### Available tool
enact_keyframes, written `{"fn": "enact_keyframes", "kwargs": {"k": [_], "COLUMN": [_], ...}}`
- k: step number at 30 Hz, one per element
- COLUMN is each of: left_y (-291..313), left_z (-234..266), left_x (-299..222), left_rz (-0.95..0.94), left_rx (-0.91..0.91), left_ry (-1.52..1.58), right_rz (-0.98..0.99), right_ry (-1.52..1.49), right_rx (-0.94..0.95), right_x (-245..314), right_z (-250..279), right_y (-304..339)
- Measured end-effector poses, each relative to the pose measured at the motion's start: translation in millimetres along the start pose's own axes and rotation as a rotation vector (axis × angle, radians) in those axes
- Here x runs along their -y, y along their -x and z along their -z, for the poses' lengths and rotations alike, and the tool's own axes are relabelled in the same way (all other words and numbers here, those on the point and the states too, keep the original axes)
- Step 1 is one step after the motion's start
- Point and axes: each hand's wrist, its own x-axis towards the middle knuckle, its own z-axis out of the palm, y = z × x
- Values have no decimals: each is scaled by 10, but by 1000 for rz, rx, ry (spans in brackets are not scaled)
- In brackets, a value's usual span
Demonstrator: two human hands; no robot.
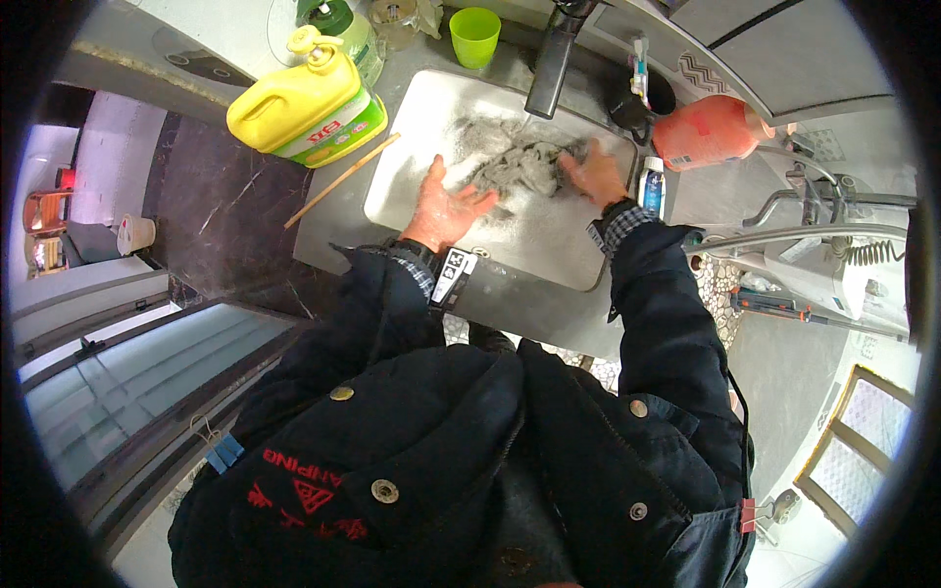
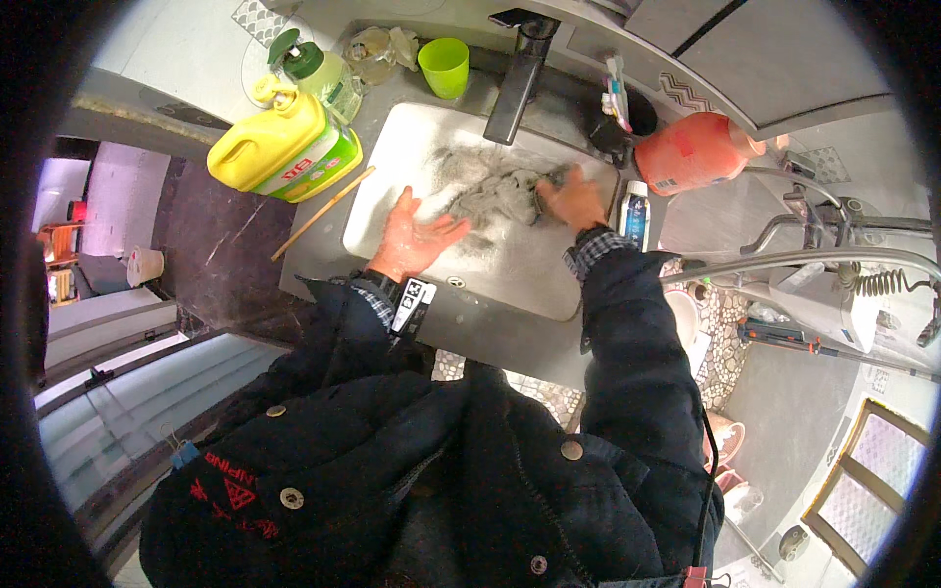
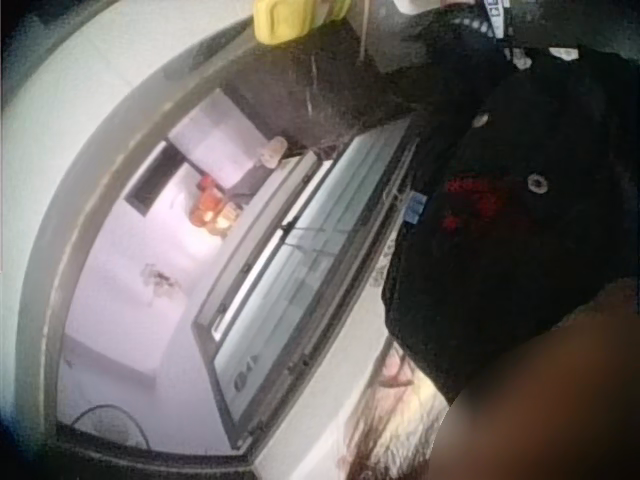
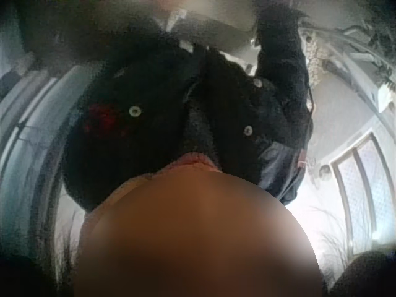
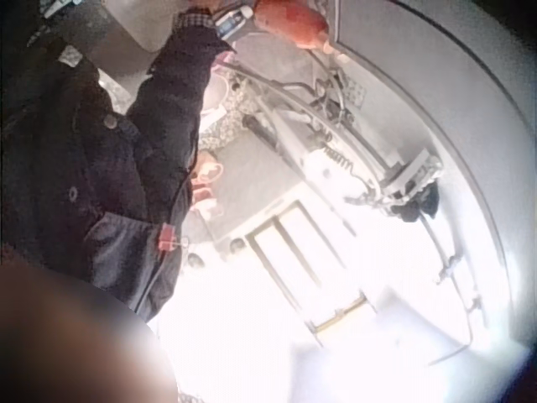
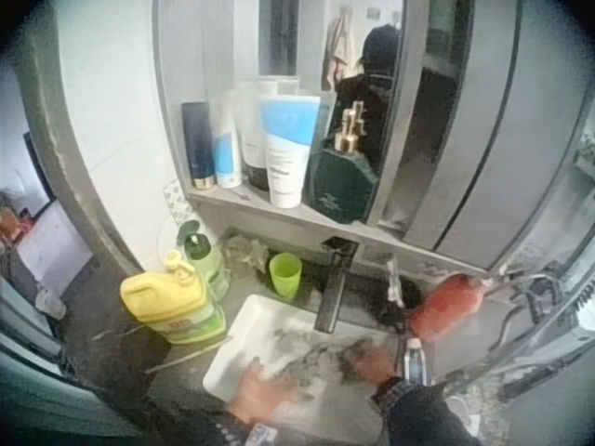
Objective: The person hand-washes a gray cloth in a sink, repeatedly scrubbing and rinsing it under running water. They then transfer the cloth to a pink basin, continue rinsing, and wring it out.
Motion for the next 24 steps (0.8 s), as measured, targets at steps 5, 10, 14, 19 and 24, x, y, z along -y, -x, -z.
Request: {"fn": "enact_keyframes", "kwargs": {"k": [5,10,14,19,24], "left_y": [8,-7,-83,-78,-94], "left_z": [173,249,239,198,73], "left_x": [167,332,175,122,158], "left_rz": [126,167,166,79,38], "left_rx": [-125,178,499,473,272], "left_ry": [-247,-286,-278,-458,-589], "right_rz": [506,981,482,197,101], "right_ry": [484,190,-153,-381,-408], "right_rx": [284,219,215,60,-9], "right_x": [334,836,1298,1466,1174], "right_z": [-771,-116,464,278,-128], "right_y": [458,838,1505,1474,1014]}}
